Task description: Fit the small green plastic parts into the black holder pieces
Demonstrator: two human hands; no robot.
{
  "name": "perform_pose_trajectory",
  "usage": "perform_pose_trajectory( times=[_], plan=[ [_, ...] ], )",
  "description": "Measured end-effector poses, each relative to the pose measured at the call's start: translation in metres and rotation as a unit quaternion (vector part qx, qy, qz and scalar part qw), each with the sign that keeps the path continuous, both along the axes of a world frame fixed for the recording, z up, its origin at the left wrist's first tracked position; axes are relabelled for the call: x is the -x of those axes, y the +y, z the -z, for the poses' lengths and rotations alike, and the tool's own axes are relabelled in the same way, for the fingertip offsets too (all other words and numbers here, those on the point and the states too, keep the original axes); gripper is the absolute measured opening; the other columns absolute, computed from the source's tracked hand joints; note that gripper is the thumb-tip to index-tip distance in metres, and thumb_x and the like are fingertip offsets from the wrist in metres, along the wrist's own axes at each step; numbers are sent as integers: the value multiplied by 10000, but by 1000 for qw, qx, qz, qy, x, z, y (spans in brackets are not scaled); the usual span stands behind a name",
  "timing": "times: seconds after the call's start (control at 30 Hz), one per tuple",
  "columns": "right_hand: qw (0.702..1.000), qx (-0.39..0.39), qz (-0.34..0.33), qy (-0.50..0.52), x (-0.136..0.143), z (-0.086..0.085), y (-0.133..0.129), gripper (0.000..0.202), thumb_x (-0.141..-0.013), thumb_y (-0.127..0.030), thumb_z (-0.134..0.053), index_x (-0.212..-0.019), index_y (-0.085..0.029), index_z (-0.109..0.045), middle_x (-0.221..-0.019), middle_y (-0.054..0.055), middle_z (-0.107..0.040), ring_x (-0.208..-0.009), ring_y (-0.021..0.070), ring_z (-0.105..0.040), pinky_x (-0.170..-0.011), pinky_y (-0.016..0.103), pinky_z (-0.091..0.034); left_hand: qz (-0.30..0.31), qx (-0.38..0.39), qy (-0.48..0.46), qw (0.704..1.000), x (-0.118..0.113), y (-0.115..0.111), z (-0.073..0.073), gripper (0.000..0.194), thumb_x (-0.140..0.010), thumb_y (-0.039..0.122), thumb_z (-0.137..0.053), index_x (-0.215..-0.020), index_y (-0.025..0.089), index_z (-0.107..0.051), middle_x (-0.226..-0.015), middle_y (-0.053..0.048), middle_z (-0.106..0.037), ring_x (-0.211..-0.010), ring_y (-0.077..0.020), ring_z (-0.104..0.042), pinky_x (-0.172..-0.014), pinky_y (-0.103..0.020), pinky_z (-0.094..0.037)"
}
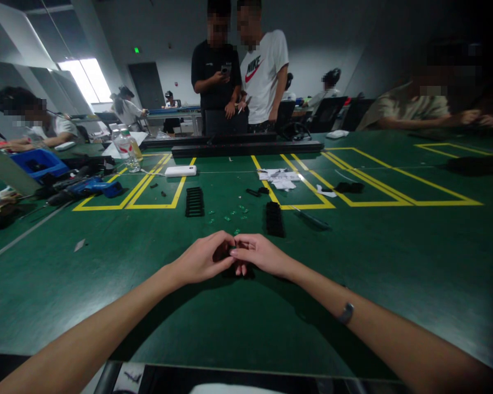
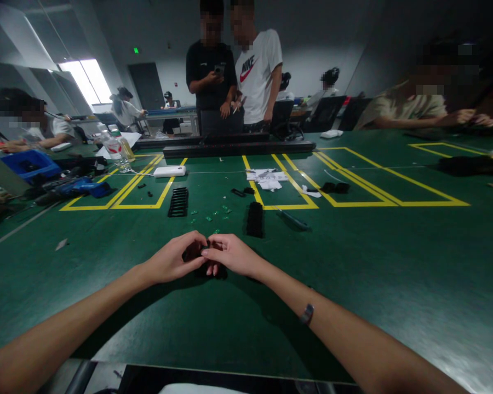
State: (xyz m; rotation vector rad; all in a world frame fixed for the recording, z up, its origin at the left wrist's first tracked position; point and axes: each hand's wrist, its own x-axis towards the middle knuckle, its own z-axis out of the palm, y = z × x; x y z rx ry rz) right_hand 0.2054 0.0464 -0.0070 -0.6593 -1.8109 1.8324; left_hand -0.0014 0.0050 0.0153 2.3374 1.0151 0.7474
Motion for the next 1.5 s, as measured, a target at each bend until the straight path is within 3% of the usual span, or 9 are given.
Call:
perform_pose_trajectory(
  times=[1.5],
  plan=[
    [1000, -1, -10, 6, -1, -4, -1, 349, -875, -449, -667, -968, -120, -596, -706, 29, -667, -605, 148, -683, -535, 237, -538, 3, -21, 0, 1000, -1, 0, 3, 183, -955, 311, -551, -1080, 178, -539, -888, -32, -558, -731, -139, -524, -660, -263, -420]
  ],
)
